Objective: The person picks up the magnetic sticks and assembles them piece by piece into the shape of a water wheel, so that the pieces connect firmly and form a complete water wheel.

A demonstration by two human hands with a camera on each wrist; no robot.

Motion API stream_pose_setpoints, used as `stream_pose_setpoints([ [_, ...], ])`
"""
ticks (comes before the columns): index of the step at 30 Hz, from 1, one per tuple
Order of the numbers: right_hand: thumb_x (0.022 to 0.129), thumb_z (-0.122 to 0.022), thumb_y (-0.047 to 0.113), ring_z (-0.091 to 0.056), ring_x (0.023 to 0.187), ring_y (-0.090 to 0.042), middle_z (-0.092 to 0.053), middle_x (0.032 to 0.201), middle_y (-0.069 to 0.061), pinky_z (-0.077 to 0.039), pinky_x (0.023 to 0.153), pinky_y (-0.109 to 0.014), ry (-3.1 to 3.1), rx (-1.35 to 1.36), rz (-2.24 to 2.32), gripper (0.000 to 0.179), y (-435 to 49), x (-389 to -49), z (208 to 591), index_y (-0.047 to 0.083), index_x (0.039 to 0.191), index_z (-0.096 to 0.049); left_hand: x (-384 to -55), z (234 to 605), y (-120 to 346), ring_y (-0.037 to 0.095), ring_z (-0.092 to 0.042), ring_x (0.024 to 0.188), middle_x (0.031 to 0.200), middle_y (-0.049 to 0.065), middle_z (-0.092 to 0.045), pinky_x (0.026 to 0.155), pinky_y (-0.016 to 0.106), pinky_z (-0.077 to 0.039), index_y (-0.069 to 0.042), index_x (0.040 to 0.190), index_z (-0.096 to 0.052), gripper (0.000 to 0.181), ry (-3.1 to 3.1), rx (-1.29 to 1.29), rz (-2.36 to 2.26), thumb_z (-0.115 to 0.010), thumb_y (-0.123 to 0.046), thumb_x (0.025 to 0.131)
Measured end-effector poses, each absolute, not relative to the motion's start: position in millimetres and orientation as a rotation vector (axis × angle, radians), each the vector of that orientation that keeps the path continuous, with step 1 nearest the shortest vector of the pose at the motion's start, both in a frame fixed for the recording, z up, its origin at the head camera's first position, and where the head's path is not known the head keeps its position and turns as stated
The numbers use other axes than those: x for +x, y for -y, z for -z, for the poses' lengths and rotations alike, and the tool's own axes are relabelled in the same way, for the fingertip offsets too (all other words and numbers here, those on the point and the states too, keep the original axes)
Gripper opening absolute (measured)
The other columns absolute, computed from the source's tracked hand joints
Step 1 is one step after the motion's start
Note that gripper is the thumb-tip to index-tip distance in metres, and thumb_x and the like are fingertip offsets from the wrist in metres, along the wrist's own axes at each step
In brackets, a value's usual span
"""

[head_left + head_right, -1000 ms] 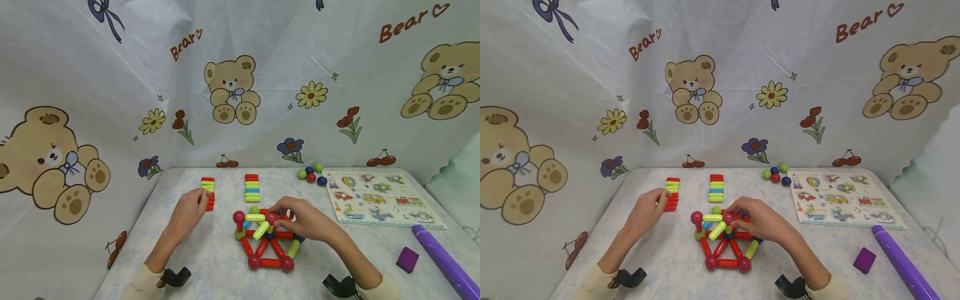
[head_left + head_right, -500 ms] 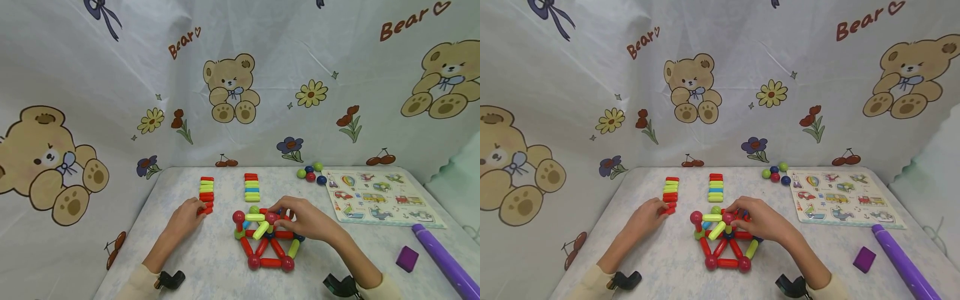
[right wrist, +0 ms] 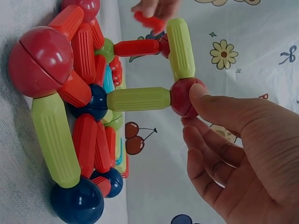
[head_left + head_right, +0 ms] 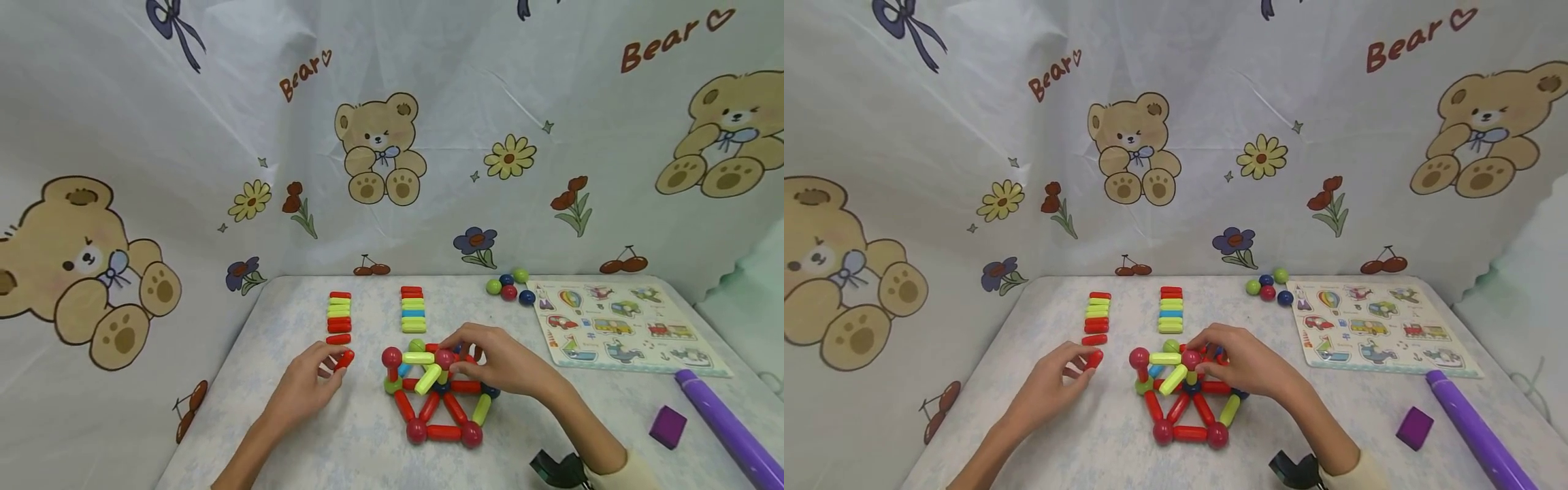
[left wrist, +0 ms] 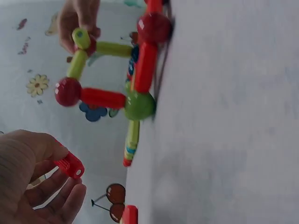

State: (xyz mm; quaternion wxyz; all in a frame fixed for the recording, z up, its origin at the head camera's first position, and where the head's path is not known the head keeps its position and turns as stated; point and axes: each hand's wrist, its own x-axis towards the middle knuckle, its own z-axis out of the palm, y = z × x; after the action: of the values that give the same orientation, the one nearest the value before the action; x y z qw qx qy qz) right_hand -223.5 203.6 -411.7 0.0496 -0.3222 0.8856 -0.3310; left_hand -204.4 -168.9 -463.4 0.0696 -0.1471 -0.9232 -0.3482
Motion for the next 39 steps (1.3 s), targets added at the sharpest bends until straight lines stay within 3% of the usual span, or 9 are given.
stream_pose_setpoints([
  [7,0.097,-0.083,0.018,-0.061,0.093,-0.006,-0.071,0.117,0.009,-0.061,0.084,-0.037,-2.702,-0.981,1.012,0.034,-204.3,-224.2,414.2,0.018,0.129,-0.074,-169.8,442.6,138.6,0.011,-0.071,0.098,0.109,-0.008,-0.073,0.084,0.031,-0.064,-0.019,0.121,-0.069,0.028,2.678,-0.681,1.541,-0.082,-0.012,0.096],
  [13,0.097,-0.083,0.023,-0.063,0.093,-0.009,-0.072,0.118,0.009,-0.060,0.084,-0.035,-2.685,-0.979,1.025,0.035,-203.7,-224.8,414.6,0.018,0.130,-0.074,-163.8,453.2,112.9,0.008,-0.072,0.099,0.111,-0.002,-0.074,0.086,0.029,-0.063,-0.015,0.120,-0.069,0.024,2.669,-0.863,1.706,-0.080,-0.014,0.099],
  [18,0.098,-0.082,0.028,-0.065,0.095,-0.010,-0.074,0.121,0.004,-0.060,0.084,-0.032,-2.686,-0.998,1.072,0.038,-212.5,-230.9,413.6,0.017,0.133,-0.072,-164.4,466.9,100.0,0.007,-0.073,0.097,0.109,-0.005,-0.073,0.084,0.028,-0.063,-0.014,0.119,-0.071,0.023,2.648,-0.915,1.782,-0.080,-0.012,0.098],
  [25,0.102,-0.076,0.017,-0.063,0.091,-0.016,-0.076,0.113,-0.005,-0.055,0.070,-0.027,-2.990,-0.763,1.036,0.028,-253.7,-263.8,417.9,0.007,0.128,-0.073,-162.6,479.1,91.6,0.006,-0.071,0.097,0.109,-0.005,-0.073,0.081,0.024,-0.063,-0.013,0.117,-0.071,0.023,2.644,-0.921,1.826,-0.082,-0.012,0.097],
  [28,0.103,-0.075,0.015,-0.063,0.090,-0.024,-0.074,0.115,-0.018,-0.054,0.068,-0.033,-3.109,-0.534,0.936,0.033,-275.9,-287.9,425.0,-0.002,0.130,-0.069,-161.2,481.2,90.9,0.006,-0.071,0.096,0.108,-0.005,-0.073,0.080,0.023,-0.062,-0.013,0.116,-0.071,0.022,2.657,-0.893,1.845,-0.082,-0.013,0.097],
  [33,0.103,-0.072,0.014,-0.063,0.107,-0.048,-0.061,0.133,-0.037,-0.058,0.086,-0.059,-3.162,-0.250,0.733,0.049,-308.8,-322.9,444.4,-0.012,0.142,-0.057,-161.2,481.3,90.8,0.006,-0.070,0.096,0.108,-0.005,-0.072,0.080,0.022,-0.062,-0.012,0.118,-0.071,0.024,2.665,-0.892,1.829,-0.082,-0.015,0.097],
  [36,0.103,-0.072,0.014,-0.056,0.123,-0.057,-0.052,0.140,-0.042,-0.051,0.099,-0.070,-3.142,-0.159,0.655,0.053,-319.6,-333.6,456.5,-0.013,0.145,-0.054,-161.6,481.3,90.7,0.006,-0.070,0.096,0.109,-0.006,-0.072,0.081,0.022,-0.062,-0.012,0.119,-0.071,0.024,2.670,-0.906,1.819,-0.082,-0.015,0.097],
  [39,0.101,-0.074,0.013,-0.051,0.127,-0.060,-0.051,0.140,-0.043,-0.048,0.103,-0.073,-3.135,-0.119,0.605,0.052,-323.9,-338.4,466.2,-0.011,0.144,-0.056,-162.4,481.5,90.4,0.004,-0.070,0.094,0.109,-0.008,-0.071,0.081,0.022,-0.062,-0.014,0.119,-0.071,0.025,2.684,-0.903,1.818,-0.083,-0.014,0.097],
])
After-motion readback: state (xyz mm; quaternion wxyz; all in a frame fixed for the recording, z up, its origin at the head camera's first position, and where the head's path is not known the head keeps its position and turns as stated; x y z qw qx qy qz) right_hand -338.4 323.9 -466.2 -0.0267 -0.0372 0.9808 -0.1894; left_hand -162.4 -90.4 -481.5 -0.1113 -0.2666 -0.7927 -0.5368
